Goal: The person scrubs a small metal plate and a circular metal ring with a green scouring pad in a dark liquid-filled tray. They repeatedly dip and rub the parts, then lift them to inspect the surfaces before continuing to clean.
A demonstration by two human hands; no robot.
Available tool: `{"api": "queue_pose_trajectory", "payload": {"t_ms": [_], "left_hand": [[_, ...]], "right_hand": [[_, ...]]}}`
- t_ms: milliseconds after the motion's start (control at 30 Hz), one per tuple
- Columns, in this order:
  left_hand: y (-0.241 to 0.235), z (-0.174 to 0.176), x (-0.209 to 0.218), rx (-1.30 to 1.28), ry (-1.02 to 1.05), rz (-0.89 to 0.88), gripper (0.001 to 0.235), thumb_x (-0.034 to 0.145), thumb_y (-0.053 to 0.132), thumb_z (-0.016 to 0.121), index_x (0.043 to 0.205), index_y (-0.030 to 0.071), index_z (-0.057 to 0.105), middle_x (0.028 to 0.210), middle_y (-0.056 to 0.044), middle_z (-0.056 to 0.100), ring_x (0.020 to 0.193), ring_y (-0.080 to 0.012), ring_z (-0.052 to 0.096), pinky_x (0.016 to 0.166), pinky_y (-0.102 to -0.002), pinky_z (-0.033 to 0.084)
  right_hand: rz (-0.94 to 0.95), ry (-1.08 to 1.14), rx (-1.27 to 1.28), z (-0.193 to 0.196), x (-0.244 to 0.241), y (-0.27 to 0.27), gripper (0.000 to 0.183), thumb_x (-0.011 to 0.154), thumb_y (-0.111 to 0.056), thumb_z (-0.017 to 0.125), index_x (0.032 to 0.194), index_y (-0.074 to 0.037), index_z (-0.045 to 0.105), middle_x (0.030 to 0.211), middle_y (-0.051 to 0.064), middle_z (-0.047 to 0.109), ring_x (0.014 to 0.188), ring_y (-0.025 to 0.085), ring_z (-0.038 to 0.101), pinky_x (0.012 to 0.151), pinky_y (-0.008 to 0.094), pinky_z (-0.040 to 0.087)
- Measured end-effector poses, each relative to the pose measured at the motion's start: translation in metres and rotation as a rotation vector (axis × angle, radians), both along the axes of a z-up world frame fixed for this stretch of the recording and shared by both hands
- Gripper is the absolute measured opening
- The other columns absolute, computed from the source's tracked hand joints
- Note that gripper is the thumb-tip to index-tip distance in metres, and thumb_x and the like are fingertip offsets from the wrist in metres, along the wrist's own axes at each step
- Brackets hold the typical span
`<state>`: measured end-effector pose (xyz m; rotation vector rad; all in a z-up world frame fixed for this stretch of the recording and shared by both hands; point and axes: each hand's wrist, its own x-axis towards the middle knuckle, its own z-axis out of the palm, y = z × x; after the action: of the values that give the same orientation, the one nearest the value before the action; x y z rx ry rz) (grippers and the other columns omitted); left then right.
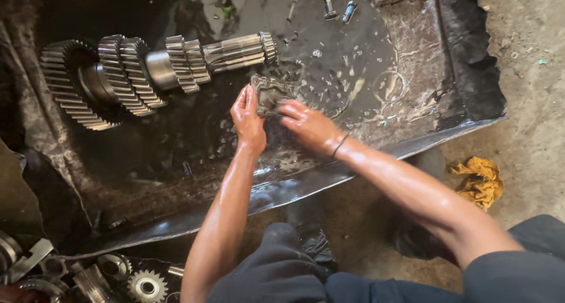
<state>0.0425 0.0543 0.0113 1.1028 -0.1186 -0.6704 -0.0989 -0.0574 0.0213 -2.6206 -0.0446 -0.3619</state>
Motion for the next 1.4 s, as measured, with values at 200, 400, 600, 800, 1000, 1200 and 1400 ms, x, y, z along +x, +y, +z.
{"api": "queue_pose_trajectory", "payload": {"t_ms": [200,400,600,800,1000,1200,1400], "left_hand": [[-0.010,0.011,-0.002,-0.014,0.017,-0.073,0.033,0.109,0.028,0.056,0.125,0.001,0.066,0.110,0.000,0.071,0.094,-0.0085,0.066,0.081,-0.029,0.058],[-0.005,0.022,-0.003,0.072,0.053,-0.086,0.036,0.107,0.033,0.054,0.126,0.005,0.066,0.110,0.000,0.071,0.094,-0.0098,0.067,0.079,-0.031,0.058],[-0.011,0.017,-0.005,0.090,-0.070,-0.068,0.038,0.108,0.034,0.054,0.120,0.001,0.069,0.110,0.001,0.071,0.098,-0.0056,0.063,0.087,-0.024,0.053],[-0.014,-0.002,-0.001,0.141,-0.249,-0.033,0.041,0.112,0.032,0.056,0.102,-0.005,0.070,0.097,0.001,0.067,0.091,-0.0046,0.056,0.084,-0.021,0.049],[-0.008,-0.010,-0.001,0.172,-0.255,-0.037,0.034,0.108,0.027,0.054,0.109,-0.003,0.069,0.102,0.006,0.065,0.096,-0.0019,0.052,0.086,-0.018,0.045],[-0.006,-0.005,-0.007,0.207,-0.379,-0.109,0.035,0.119,0.027,0.051,0.112,-0.004,0.064,0.099,0.003,0.055,0.092,-0.0055,0.044,0.082,-0.020,0.042],[-0.002,0.015,-0.009,0.254,-0.366,-0.141,0.040,0.112,0.030,0.050,0.124,-0.004,0.068,0.100,0.005,0.061,0.090,-0.0033,0.048,0.079,-0.019,0.042]], "right_hand": [[-0.284,0.018,-0.117,-0.015,-0.007,-0.071,0.037,0.084,0.001,0.060,0.120,-0.006,0.066,0.138,0.014,0.059,0.132,0.036,0.055,0.113,0.042,0.047],[-0.597,0.110,-0.331,0.005,-0.002,-0.065,0.054,0.091,-0.020,0.066,0.139,0.002,0.055,0.139,0.032,0.046,0.113,0.049,0.056,0.086,0.052,0.051],[-0.513,0.299,0.457,0.040,0.010,-0.055,0.039,0.100,-0.020,0.063,0.137,-0.009,0.055,0.128,0.019,0.060,0.108,0.037,0.066,0.096,0.047,0.053],[-0.205,-0.003,0.485,0.065,0.012,-0.049,0.037,0.097,-0.015,0.065,0.132,-0.005,0.059,0.122,0.018,0.062,0.117,0.037,0.060,0.102,0.044,0.048],[-0.204,0.061,0.332,0.036,-0.009,-0.042,0.032,0.093,-0.010,0.063,0.123,-0.002,0.059,0.116,0.021,0.060,0.111,0.043,0.057,0.098,0.049,0.046],[-0.524,0.228,0.180,0.014,-0.024,-0.041,0.029,0.090,-0.011,0.062,0.119,-0.007,0.064,0.112,0.019,0.062,0.108,0.040,0.059,0.096,0.049,0.048],[-0.544,0.219,0.052,0.062,-0.020,-0.046,0.032,0.088,-0.034,0.077,0.107,-0.009,0.072,0.103,0.012,0.069,0.106,0.036,0.061,0.087,0.053,0.045]]}}
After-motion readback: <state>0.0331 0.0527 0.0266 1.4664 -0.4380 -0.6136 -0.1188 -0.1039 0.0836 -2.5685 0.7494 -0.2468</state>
